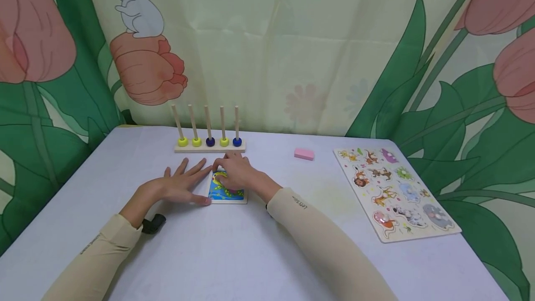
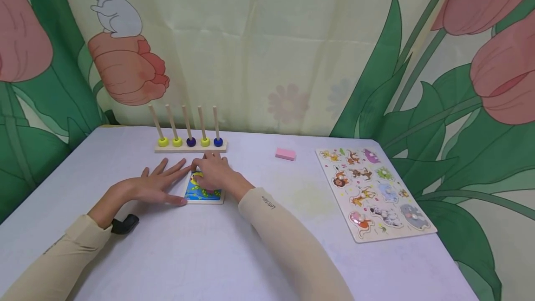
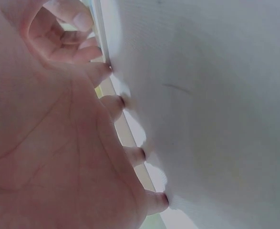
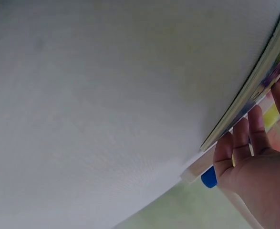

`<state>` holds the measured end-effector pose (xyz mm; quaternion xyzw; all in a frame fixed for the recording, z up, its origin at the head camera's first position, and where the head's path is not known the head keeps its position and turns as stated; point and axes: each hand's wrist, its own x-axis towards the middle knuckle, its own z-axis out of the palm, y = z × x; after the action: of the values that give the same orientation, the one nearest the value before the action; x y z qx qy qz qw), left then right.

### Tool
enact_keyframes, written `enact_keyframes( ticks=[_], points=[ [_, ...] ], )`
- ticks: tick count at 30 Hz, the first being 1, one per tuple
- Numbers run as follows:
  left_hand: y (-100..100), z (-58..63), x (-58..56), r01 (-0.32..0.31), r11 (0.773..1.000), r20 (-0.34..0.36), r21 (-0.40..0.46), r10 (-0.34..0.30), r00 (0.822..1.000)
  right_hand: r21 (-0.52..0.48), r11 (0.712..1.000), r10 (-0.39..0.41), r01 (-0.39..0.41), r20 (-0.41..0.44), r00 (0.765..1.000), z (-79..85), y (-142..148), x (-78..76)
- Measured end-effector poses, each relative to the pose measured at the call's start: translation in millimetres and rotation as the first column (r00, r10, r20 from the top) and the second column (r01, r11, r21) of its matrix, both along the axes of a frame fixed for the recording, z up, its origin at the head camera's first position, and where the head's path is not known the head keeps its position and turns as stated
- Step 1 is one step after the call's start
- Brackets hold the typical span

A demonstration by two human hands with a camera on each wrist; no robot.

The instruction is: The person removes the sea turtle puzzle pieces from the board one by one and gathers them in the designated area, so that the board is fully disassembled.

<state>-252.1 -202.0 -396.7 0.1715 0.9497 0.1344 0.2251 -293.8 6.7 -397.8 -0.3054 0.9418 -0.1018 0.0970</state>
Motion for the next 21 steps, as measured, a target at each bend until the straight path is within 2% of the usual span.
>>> enact_keyframes(
  ticks=[14,21],
  points=[
    [-0.5,-0.8,0.8,0.000,1.000,0.002,0.004,0.000,1.000,-0.014,1.000,0.007,-0.007,0.063,0.998,0.7,1.3,-2.5],
    [0.7,0.7,0.8,0.009,1.000,0.001,0.023,-0.009,1.000,-0.037,0.999,0.041,-0.038,0.095,0.995,3.0,7.2,-6.6]
  ],
)
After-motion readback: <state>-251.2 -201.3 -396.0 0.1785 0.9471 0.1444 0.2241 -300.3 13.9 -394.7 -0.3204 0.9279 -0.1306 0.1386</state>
